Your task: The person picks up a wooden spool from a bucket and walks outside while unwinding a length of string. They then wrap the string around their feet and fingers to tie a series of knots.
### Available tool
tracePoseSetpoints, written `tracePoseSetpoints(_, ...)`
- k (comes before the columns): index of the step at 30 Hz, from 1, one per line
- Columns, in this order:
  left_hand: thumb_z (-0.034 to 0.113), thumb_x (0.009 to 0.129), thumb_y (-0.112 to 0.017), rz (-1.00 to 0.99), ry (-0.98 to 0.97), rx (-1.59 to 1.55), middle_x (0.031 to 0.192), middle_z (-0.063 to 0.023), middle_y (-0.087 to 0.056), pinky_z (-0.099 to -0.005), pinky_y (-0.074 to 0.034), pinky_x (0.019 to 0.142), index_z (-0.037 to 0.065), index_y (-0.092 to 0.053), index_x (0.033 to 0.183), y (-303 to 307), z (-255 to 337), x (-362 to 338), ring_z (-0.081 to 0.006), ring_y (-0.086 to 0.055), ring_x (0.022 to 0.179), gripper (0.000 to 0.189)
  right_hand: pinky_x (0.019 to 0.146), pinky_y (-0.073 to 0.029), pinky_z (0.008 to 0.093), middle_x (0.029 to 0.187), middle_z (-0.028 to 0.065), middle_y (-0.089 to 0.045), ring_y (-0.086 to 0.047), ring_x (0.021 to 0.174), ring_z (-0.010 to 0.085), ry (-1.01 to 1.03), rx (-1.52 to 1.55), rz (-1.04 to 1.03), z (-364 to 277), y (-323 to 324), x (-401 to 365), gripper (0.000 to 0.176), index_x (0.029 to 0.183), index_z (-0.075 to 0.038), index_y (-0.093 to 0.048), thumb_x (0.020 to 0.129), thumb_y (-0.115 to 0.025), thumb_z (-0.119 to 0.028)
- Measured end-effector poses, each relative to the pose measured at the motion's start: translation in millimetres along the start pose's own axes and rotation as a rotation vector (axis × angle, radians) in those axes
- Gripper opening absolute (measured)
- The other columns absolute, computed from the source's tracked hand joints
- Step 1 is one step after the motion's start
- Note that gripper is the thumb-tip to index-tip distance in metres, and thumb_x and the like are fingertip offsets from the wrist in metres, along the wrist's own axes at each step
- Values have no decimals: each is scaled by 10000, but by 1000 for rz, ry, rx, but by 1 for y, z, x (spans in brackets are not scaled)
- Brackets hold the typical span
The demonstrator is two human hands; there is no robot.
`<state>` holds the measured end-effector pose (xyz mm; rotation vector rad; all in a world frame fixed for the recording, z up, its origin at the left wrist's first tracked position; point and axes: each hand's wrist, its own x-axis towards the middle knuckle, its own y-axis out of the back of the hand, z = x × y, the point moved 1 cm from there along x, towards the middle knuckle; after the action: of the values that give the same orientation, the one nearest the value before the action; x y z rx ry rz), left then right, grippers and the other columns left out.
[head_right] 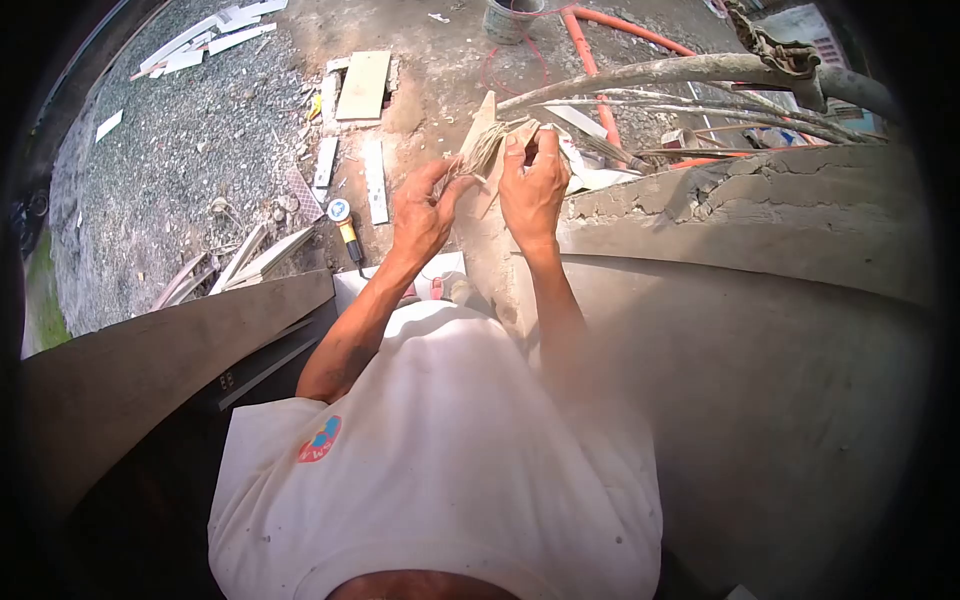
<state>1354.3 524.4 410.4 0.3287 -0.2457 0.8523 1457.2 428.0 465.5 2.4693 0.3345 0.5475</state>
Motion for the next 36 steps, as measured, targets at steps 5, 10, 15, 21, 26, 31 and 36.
tracePoseSetpoints(5, 107, 883, -671, -226, 444, -496, 922, -75, -703, -281, -512, 737, -15, -678, 1010, 3, -23, 21, -132, -650, 853, 176, 704, -430, 451, 767, 172, -569, -555, 718, 361, -27, 62, 152, 1, -17, 10, 189, 904, 11, -507, 934, -570, -165)
tracePoseSetpoints(10, 156, 914, -669, -133, 461, -520, 806, -12, -656, -216, -448, 639, 17, -663, 1003, 3, -44, 63, -74, -573, 722, 165, 840, -442, 397, 967, 175, -610, -584, 883, 295, -124, 97, 163, 25, -43, 42, 281, 1092, 12, -518, 997, -475, -249)
tracePoseSetpoints(15, 153, 916, -664, -77, 511, -586, 724, 5, -594, -205, -384, 551, 17, -651, 997, 2, -105, 129, -53, -491, 611, 159, 777, -427, 440, 873, 201, -574, -562, 832, 377, 87, -3, 95, 19, -53, 110, 285, 988, 2, -504, 1001, -476, -281)
tracePoseSetpoints(21, 163, 894, -690, -136, 462, -433, 706, 33, -565, -199, -357, 561, 0, -670, 992, -8, -155, 248, -44, -449, 616, 191, 744, -447, 357, 848, 77, -599, -562, 775, 192, 10, 34, -731, 74, -55, 244, 284, 1002, -28, -528, 987, -520, -311)
tracePoseSetpoints(26, 149, 879, -690, -88, 472, -353, 769, 39, -609, -199, -356, 575, -2, -693, 957, -35, -217, 347, -38, -453, 639, 170, 692, -466, 261, 890, -3, -600, -548, 774, 95, -272, 587, -814, 123, -101, 343, 251, 1059, -65, -551, 983, -556, -304)
tracePoseSetpoints(31, 186, 874, -700, -90, 522, -203, 706, 51, -563, -209, -336, 561, 8, -689, 932, -62, -256, 430, -41, -427, 607, 187, 685, -535, 255, 982, 49, -638, -628, 887, 99, -376, 1494, -470, 123, -162, 447, 322, 1179, -49, -552, 974, -579, -295)
tracePoseSetpoints(36, 203, 864, -712, -96, 545, -182, 667, 54, -523, -227, -330, 555, 27, -675, 868, -72, -311, 510, -48, -423, 601, 180, 837, -473, 274, 1044, 74, -616, -576, 941, 118, -46, 796, 25, 145, -229, 572, 444, 1242, 42, -525, 1000, -537, -331)
